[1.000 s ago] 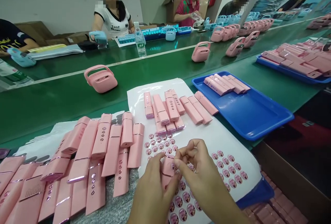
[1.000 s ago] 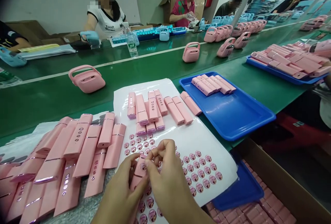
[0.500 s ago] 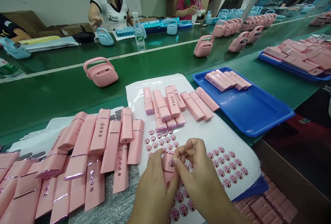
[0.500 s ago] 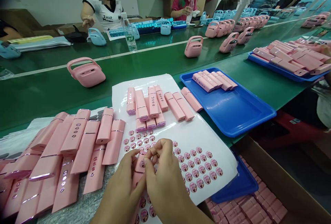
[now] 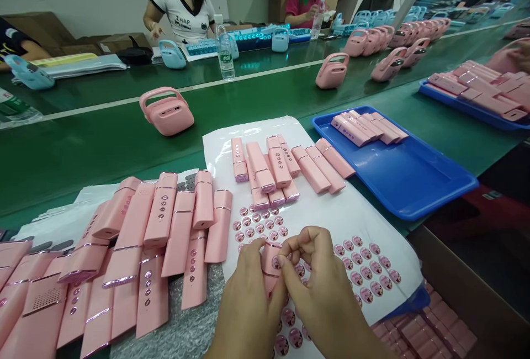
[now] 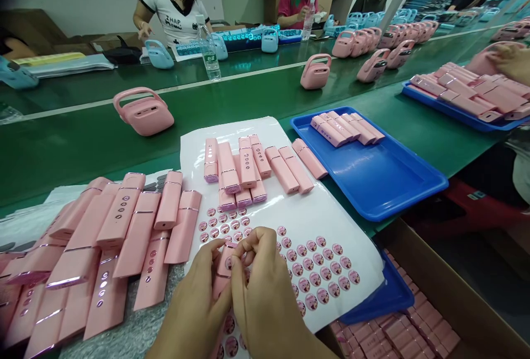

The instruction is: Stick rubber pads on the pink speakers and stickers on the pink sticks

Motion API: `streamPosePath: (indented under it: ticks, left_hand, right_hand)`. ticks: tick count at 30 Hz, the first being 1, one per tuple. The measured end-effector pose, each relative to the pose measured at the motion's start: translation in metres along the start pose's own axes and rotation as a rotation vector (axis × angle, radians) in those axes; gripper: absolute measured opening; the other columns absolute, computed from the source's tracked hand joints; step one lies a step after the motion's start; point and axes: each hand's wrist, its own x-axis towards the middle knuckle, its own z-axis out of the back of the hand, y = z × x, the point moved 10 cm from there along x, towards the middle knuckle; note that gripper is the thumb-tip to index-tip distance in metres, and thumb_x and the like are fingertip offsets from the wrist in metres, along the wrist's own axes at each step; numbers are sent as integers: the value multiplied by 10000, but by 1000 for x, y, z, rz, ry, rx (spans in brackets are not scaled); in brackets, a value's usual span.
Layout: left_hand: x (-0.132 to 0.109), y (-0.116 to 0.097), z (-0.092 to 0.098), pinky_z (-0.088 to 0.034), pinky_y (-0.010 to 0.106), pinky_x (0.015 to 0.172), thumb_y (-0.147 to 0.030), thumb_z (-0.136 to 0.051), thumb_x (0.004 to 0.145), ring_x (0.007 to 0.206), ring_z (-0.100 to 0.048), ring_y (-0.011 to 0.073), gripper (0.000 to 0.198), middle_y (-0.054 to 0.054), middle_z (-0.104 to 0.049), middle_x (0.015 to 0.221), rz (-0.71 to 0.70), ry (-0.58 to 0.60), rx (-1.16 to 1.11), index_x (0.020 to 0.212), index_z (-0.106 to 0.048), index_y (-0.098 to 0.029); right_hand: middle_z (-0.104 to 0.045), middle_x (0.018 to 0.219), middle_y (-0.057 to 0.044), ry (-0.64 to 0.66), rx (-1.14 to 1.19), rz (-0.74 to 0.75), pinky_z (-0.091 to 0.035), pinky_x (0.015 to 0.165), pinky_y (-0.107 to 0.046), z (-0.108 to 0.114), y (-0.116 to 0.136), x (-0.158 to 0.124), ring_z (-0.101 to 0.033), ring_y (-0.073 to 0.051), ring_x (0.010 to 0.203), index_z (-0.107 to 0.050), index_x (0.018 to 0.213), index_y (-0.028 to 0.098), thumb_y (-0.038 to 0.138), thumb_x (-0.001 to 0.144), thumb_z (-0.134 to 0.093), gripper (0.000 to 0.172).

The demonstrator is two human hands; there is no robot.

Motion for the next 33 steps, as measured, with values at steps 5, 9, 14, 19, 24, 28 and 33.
streamPosePath:
  ticks: [5,9,14,19,24,28,33]
  left_hand:
    - [2,2,-1,-444,466,785,-409,-402,855,985,-585,298,360,100,-559,1175,-15,-1,18,1174,-417,-244]
    - [3,4,-3,-470,457,717,-439,-406,845,953,-606,310,376,121,-572,1161,-39,1,54,1162,-438,-241]
    - [1,3,0,-444,462,767,-417,-395,862,976,-590,302,334,104,-573,1151,-8,-13,14,1144,-434,-242]
    - [2,4,-1,-429,471,779,-477,-383,860,965,-585,309,375,105,-586,1116,-18,10,-19,1147,-433,-241]
    - [0,0,13,-382,468,901,-469,-465,834,1083,-536,283,453,103,-577,1176,-64,-121,-130,1201,-400,-211]
    - [-3,-7,19,-357,444,951,-443,-482,837,1146,-508,255,484,78,-551,1250,-111,-171,-207,1262,-378,-238]
    - [-5,-14,23,-302,378,992,-469,-414,874,1215,-429,208,410,42,-498,1305,-115,-216,-300,1229,-409,-263]
  right_hand:
    - [-601,811,-20,-12,6,23,-509,597,-313,1,3,1,-623,-186,739,-375,896,240,210,826,-443,102]
    - [-601,810,-15,-3,27,24,-513,605,-311,0,4,1,-626,-181,743,-371,901,244,204,832,-435,102]
    - [-593,810,-10,4,-6,16,-497,603,-328,-1,3,1,-613,-190,734,-378,893,246,183,830,-439,108]
    - [-573,801,4,56,47,8,-495,641,-349,-4,0,7,-590,-193,751,-404,876,251,173,821,-489,129]
    - [-525,995,-20,35,295,-31,-503,834,-352,5,-11,7,-569,-188,968,-416,1020,283,265,891,-472,142]
    - [-521,1145,-49,129,356,-76,-475,918,-377,-3,-21,-6,-530,-197,1092,-419,1132,304,287,906,-439,228]
    - [-504,1315,-87,255,496,-59,-462,954,-400,-21,-20,-28,-497,-246,1200,-418,1303,292,221,793,-549,531]
